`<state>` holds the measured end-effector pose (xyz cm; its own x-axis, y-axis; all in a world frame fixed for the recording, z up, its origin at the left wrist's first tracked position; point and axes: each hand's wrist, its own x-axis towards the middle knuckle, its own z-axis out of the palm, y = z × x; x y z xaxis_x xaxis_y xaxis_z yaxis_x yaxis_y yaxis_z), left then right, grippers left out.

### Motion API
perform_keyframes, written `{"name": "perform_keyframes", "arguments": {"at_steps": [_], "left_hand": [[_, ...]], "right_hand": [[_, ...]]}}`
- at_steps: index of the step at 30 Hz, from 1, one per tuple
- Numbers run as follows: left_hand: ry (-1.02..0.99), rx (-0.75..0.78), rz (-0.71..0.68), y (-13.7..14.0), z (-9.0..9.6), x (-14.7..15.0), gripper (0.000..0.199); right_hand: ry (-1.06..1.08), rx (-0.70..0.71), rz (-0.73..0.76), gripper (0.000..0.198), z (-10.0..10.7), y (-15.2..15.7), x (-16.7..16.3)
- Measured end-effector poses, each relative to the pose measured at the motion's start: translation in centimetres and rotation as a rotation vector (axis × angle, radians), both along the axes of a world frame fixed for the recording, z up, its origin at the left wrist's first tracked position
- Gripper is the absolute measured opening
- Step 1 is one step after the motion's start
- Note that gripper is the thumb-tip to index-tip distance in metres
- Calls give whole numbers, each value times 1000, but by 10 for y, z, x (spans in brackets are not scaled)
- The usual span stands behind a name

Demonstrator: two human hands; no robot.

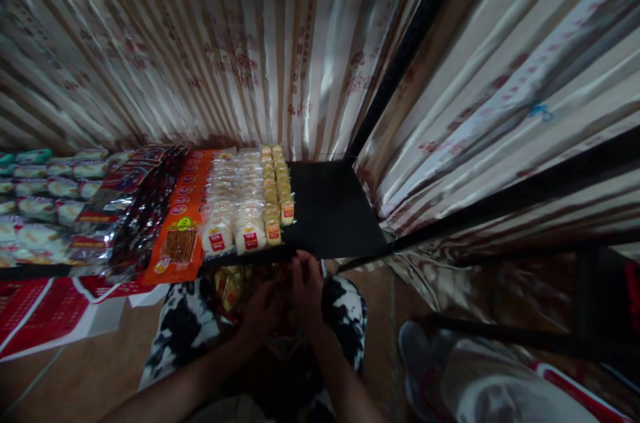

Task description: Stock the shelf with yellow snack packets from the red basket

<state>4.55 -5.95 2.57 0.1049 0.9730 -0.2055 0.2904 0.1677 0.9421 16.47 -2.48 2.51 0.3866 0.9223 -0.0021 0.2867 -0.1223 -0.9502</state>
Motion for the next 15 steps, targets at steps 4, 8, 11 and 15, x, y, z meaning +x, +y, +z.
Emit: {"name": "perform_keyframes", "arguments": {"at_steps": [4, 8, 11, 15], "left_hand": [[305, 1, 164, -19, -30, -44, 32], [472, -38, 309, -10, -54, -78, 43], [468, -161, 259, 1, -68, -91, 46], [419, -155, 219, 5, -74, -94, 40]], "right_hand": [[-71, -207, 314, 24, -34, -37, -31], [-89, -336, 456, 33, -66, -47, -68], [-52, -406, 499, 38, -79, -42, -91], [-59, -441, 469, 40, -84, -35, -107]]}}
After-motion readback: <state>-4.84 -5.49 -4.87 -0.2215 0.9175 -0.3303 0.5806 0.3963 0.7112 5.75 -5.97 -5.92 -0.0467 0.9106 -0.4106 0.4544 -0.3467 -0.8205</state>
